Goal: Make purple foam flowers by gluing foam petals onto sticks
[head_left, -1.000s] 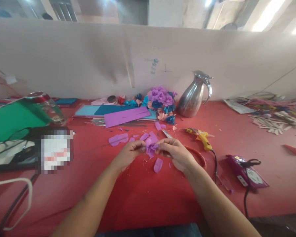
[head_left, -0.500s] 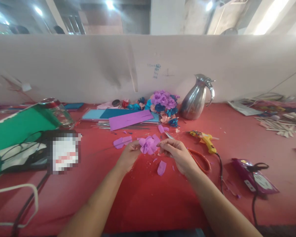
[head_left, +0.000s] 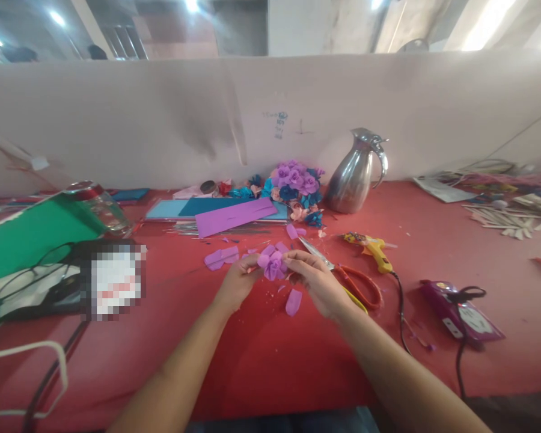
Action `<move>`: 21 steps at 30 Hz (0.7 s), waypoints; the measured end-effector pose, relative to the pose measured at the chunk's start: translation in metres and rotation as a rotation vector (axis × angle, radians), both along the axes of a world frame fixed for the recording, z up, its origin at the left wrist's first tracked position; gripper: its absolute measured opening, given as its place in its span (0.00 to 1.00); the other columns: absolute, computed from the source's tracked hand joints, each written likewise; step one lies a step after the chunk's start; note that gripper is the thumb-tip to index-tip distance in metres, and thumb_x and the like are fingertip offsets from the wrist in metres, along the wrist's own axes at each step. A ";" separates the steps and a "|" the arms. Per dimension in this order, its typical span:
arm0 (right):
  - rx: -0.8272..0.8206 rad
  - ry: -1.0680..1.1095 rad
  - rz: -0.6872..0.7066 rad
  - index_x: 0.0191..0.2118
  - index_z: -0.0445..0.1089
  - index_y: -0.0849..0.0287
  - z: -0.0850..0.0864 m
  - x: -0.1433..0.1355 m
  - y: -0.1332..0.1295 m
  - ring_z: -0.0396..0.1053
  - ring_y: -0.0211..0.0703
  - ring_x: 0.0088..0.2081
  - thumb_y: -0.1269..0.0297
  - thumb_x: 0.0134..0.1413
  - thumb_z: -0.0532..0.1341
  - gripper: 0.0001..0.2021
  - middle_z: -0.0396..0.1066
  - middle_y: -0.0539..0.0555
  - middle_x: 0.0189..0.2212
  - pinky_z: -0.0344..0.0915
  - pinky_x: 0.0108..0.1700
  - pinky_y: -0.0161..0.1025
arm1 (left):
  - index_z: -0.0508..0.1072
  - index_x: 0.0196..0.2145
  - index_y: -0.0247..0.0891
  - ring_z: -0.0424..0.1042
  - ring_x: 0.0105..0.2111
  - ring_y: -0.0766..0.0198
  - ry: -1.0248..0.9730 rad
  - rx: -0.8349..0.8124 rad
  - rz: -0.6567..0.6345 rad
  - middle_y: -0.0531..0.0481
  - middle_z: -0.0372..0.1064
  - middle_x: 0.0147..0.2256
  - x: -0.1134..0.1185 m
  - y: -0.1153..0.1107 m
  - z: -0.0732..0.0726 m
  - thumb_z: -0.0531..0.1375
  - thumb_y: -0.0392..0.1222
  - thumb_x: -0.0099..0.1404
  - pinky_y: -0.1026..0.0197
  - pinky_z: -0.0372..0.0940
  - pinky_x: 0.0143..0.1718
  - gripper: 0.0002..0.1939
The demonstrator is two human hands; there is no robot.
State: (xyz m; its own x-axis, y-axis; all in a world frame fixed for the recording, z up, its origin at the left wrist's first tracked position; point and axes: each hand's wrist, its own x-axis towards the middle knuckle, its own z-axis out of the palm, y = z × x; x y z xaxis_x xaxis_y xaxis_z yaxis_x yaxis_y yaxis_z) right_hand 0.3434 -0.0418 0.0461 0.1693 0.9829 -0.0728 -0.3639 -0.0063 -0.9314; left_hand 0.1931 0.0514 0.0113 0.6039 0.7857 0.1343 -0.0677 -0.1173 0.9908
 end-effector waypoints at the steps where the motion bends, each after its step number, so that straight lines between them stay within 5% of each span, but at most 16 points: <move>1: 0.000 -0.017 -0.005 0.28 0.72 0.58 0.000 0.000 0.000 0.62 0.36 0.28 0.54 0.42 0.67 0.12 0.68 0.49 0.25 0.55 0.32 0.35 | 0.81 0.33 0.39 0.72 0.39 0.55 0.006 0.012 -0.004 0.48 0.77 0.35 0.000 0.000 -0.001 0.66 0.47 0.56 0.55 0.62 0.47 0.10; 13: 0.012 -0.031 -0.029 0.26 0.73 0.56 0.000 0.002 0.001 0.58 0.34 0.26 0.53 0.41 0.67 0.12 0.67 0.47 0.22 0.53 0.30 0.35 | 0.80 0.25 0.40 0.72 0.43 0.52 -0.014 -0.108 -0.048 0.48 0.78 0.32 0.002 -0.003 0.004 0.69 0.47 0.50 0.52 0.62 0.49 0.08; 21: -0.014 0.096 -0.109 0.25 0.72 0.59 -0.004 0.004 0.004 0.60 0.32 0.24 0.54 0.40 0.67 0.12 0.70 0.48 0.24 0.53 0.28 0.34 | 0.80 0.31 0.41 0.72 0.43 0.55 -0.055 -0.179 0.010 0.50 0.78 0.32 0.002 0.000 -0.003 0.70 0.45 0.50 0.52 0.60 0.53 0.10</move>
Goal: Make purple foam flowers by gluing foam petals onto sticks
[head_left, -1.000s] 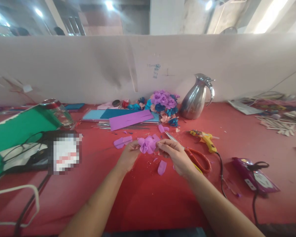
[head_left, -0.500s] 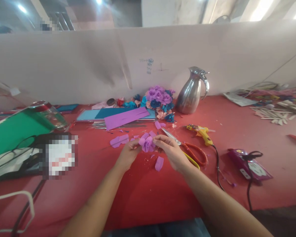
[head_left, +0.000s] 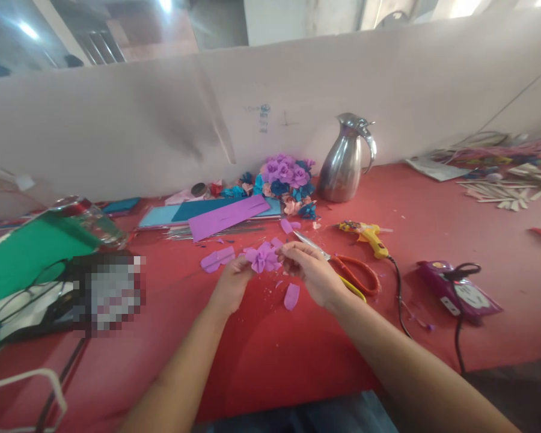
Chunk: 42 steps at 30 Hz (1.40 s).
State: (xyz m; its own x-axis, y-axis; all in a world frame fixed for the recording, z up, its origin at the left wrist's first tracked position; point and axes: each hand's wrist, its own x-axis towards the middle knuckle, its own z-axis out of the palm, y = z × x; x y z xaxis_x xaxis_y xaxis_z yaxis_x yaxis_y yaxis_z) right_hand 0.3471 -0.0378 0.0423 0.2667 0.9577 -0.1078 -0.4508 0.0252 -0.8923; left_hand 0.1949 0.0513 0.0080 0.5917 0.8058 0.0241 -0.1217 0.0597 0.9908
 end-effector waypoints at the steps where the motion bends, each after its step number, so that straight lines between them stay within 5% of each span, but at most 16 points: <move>1: -0.008 0.003 -0.016 0.26 0.72 0.59 -0.001 0.000 0.000 0.61 0.33 0.24 0.54 0.41 0.67 0.12 0.71 0.49 0.25 0.53 0.28 0.34 | 0.80 0.32 0.41 0.72 0.42 0.55 -0.006 -0.014 0.016 0.50 0.78 0.32 0.000 0.000 -0.001 0.70 0.44 0.50 0.52 0.60 0.53 0.10; 9: -0.019 -0.071 0.076 0.29 0.72 0.59 -0.002 -0.005 0.000 0.64 0.35 0.25 0.54 0.39 0.69 0.14 0.70 0.48 0.23 0.56 0.29 0.34 | 0.80 0.29 0.40 0.73 0.37 0.57 0.018 -0.016 0.039 0.51 0.77 0.30 0.000 -0.002 0.004 0.71 0.45 0.48 0.52 0.61 0.50 0.10; 21: 0.040 -0.078 -0.085 0.33 0.71 0.59 -0.001 -0.006 -0.003 0.58 0.32 0.23 0.62 0.39 0.66 0.11 0.70 0.49 0.25 0.54 0.28 0.34 | 0.79 0.28 0.38 0.71 0.37 0.58 -0.018 -0.051 0.078 0.50 0.76 0.30 0.000 -0.003 0.005 0.70 0.43 0.48 0.54 0.59 0.50 0.10; 33: 0.048 -0.418 -0.040 0.31 0.73 0.57 -0.027 -0.011 0.005 0.69 0.42 0.33 0.62 0.43 0.62 0.08 0.74 0.52 0.29 0.63 0.38 0.40 | 0.78 0.29 0.38 0.71 0.34 0.60 -0.057 -0.008 0.170 0.52 0.76 0.28 0.001 0.000 0.000 0.69 0.42 0.50 0.56 0.60 0.47 0.08; 42: 0.143 -0.584 -0.167 0.32 0.72 0.56 -0.016 -0.012 0.002 0.65 0.42 0.30 0.62 0.49 0.61 0.05 0.72 0.52 0.28 0.60 0.35 0.40 | 0.79 0.31 0.39 0.71 0.36 0.58 -0.082 0.017 0.254 0.51 0.77 0.31 -0.002 0.004 -0.002 0.68 0.43 0.49 0.56 0.60 0.47 0.10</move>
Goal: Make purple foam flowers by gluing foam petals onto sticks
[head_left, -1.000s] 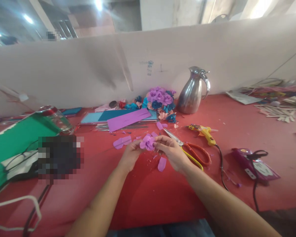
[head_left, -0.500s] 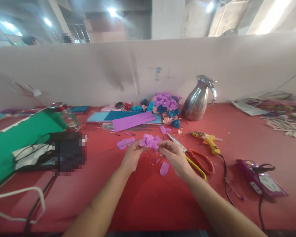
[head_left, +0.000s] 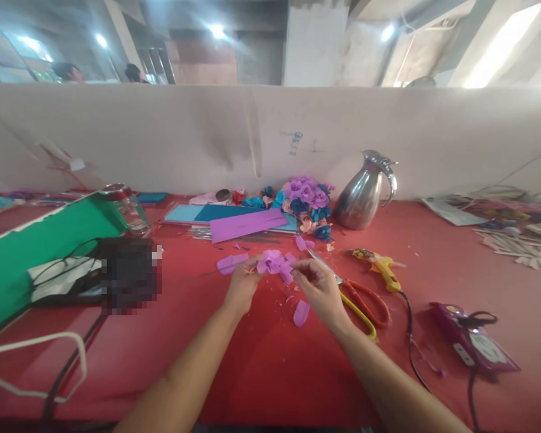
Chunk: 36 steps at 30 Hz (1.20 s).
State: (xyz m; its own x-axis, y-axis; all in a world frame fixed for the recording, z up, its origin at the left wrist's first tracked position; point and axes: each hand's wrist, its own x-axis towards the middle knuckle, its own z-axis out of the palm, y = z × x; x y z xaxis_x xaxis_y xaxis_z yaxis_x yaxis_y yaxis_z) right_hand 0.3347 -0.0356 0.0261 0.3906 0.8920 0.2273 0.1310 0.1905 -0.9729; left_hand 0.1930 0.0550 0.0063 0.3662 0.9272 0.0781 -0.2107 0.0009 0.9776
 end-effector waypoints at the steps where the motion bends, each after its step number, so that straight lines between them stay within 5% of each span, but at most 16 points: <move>1: 0.010 -0.023 -0.024 0.32 0.72 0.56 0.004 -0.001 0.000 0.65 0.41 0.30 0.63 0.48 0.61 0.05 0.72 0.52 0.29 0.60 0.36 0.40 | 0.79 0.30 0.39 0.71 0.36 0.58 0.001 0.001 0.014 0.52 0.76 0.30 -0.001 0.001 0.000 0.67 0.43 0.50 0.56 0.60 0.47 0.09; 8: -0.205 0.272 0.089 0.29 0.69 0.57 0.035 -0.017 0.010 0.63 0.39 0.30 0.56 0.43 0.64 0.10 0.70 0.50 0.27 0.56 0.33 0.37 | 0.77 0.23 0.39 0.66 0.29 0.63 -0.043 -0.003 0.106 0.55 0.71 0.23 -0.001 -0.002 0.006 0.67 0.41 0.48 0.60 0.60 0.40 0.05; 17: -0.069 0.431 0.079 0.25 0.72 0.57 0.006 -0.028 0.024 0.59 0.36 0.26 0.58 0.37 0.67 0.09 0.67 0.47 0.22 0.53 0.33 0.36 | 0.77 0.24 0.37 0.67 0.30 0.62 -0.047 0.010 0.125 0.53 0.73 0.24 -0.001 -0.001 0.005 0.66 0.42 0.46 0.60 0.60 0.39 0.07; 23: -0.107 0.377 0.107 0.25 0.72 0.57 0.007 -0.022 0.019 0.60 0.37 0.27 0.55 0.41 0.66 0.11 0.68 0.48 0.23 0.54 0.33 0.36 | 0.78 0.26 0.38 0.68 0.30 0.62 0.007 0.050 0.094 0.53 0.74 0.25 0.003 -0.002 0.003 0.66 0.42 0.47 0.60 0.61 0.39 0.07; 31: -0.085 0.471 0.120 0.25 0.72 0.58 0.007 -0.026 0.019 0.60 0.36 0.28 0.65 0.35 0.66 0.06 0.69 0.48 0.24 0.55 0.36 0.36 | 0.79 0.28 0.38 0.71 0.33 0.59 0.036 0.091 0.067 0.52 0.76 0.29 0.003 -0.008 0.012 0.66 0.45 0.49 0.57 0.62 0.44 0.09; 36: -0.063 0.504 0.080 0.23 0.69 0.58 0.007 -0.022 0.017 0.56 0.34 0.24 0.66 0.35 0.61 0.03 0.64 0.46 0.20 0.52 0.30 0.35 | 0.79 0.28 0.38 0.71 0.33 0.58 0.005 0.061 0.102 0.50 0.76 0.28 0.003 -0.003 0.003 0.68 0.46 0.48 0.56 0.63 0.43 0.11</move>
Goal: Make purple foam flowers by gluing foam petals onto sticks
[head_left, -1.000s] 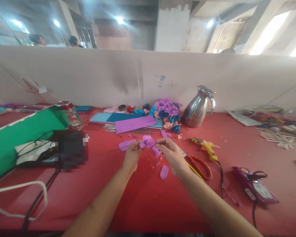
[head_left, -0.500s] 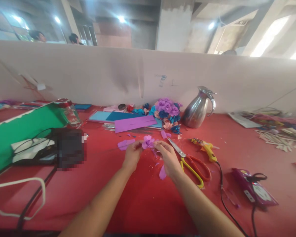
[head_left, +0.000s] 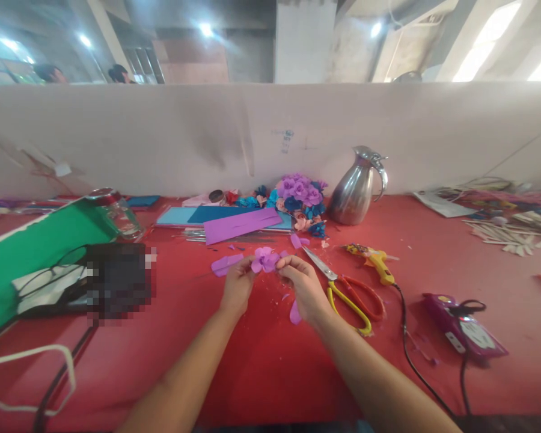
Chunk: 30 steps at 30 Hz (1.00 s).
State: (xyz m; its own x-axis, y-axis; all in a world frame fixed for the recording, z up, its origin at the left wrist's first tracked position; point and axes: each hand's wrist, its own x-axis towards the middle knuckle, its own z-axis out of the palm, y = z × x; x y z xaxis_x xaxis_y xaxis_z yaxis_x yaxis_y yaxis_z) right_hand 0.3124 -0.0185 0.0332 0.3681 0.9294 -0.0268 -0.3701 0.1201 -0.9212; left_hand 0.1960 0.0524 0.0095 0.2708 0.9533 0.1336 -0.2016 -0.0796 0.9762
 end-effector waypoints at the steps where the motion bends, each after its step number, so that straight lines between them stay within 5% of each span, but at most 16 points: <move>1: 0.013 -0.009 -0.019 0.22 0.68 0.58 0.000 0.001 0.000 0.55 0.34 0.24 0.67 0.36 0.60 0.02 0.64 0.46 0.19 0.51 0.29 0.35 | 0.79 0.28 0.38 0.71 0.33 0.58 -0.004 -0.009 0.023 0.51 0.76 0.28 0.000 0.001 -0.003 0.68 0.46 0.47 0.56 0.63 0.42 0.11; 10: 0.128 -0.156 -0.171 0.30 0.74 0.57 0.005 0.006 -0.004 0.66 0.40 0.31 0.62 0.44 0.63 0.06 0.73 0.51 0.27 0.61 0.34 0.37 | 0.78 0.28 0.38 0.71 0.35 0.58 0.020 -0.026 -0.043 0.51 0.76 0.28 -0.004 0.003 -0.006 0.66 0.44 0.49 0.56 0.61 0.46 0.09; 14: 0.184 -0.403 -0.180 0.37 0.76 0.55 0.010 0.010 -0.006 0.67 0.42 0.32 0.61 0.47 0.65 0.10 0.74 0.50 0.28 0.62 0.39 0.40 | 0.79 0.30 0.38 0.71 0.35 0.58 0.110 0.044 -0.089 0.50 0.76 0.30 -0.005 0.002 -0.003 0.64 0.45 0.52 0.56 0.63 0.45 0.10; 19: 0.278 -0.774 -0.226 0.32 0.77 0.53 0.014 0.008 -0.007 0.69 0.44 0.33 0.66 0.50 0.64 0.04 0.76 0.50 0.28 0.61 0.42 0.43 | 0.79 0.31 0.39 0.70 0.37 0.57 0.222 0.127 -0.054 0.48 0.76 0.33 -0.009 0.003 -0.002 0.63 0.46 0.54 0.55 0.63 0.45 0.10; 24: 0.291 -0.894 -0.270 0.30 0.76 0.51 0.020 0.007 -0.007 0.69 0.45 0.31 0.68 0.51 0.63 0.05 0.76 0.50 0.26 0.61 0.40 0.44 | 0.79 0.38 0.41 0.70 0.40 0.56 0.252 0.189 -0.046 0.46 0.75 0.39 -0.010 -0.001 0.004 0.62 0.47 0.56 0.54 0.63 0.47 0.14; 30: 0.277 -0.816 -0.689 0.37 0.76 0.52 0.053 0.049 0.001 0.70 0.47 0.36 0.58 0.56 0.61 0.08 0.76 0.54 0.34 0.64 0.43 0.44 | 0.73 0.51 0.45 0.68 0.34 0.63 0.299 0.171 0.186 0.48 0.71 0.42 -0.009 0.006 -0.004 0.62 0.47 0.55 0.60 0.65 0.39 0.24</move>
State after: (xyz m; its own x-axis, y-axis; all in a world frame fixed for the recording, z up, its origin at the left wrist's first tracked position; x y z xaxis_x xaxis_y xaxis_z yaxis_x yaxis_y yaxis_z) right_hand 0.3612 -0.0179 0.0864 0.6219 0.4544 0.6377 0.5629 0.3067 -0.7675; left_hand 0.1868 0.0586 0.0059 0.1461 0.9607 0.2360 0.1232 -0.2543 0.9592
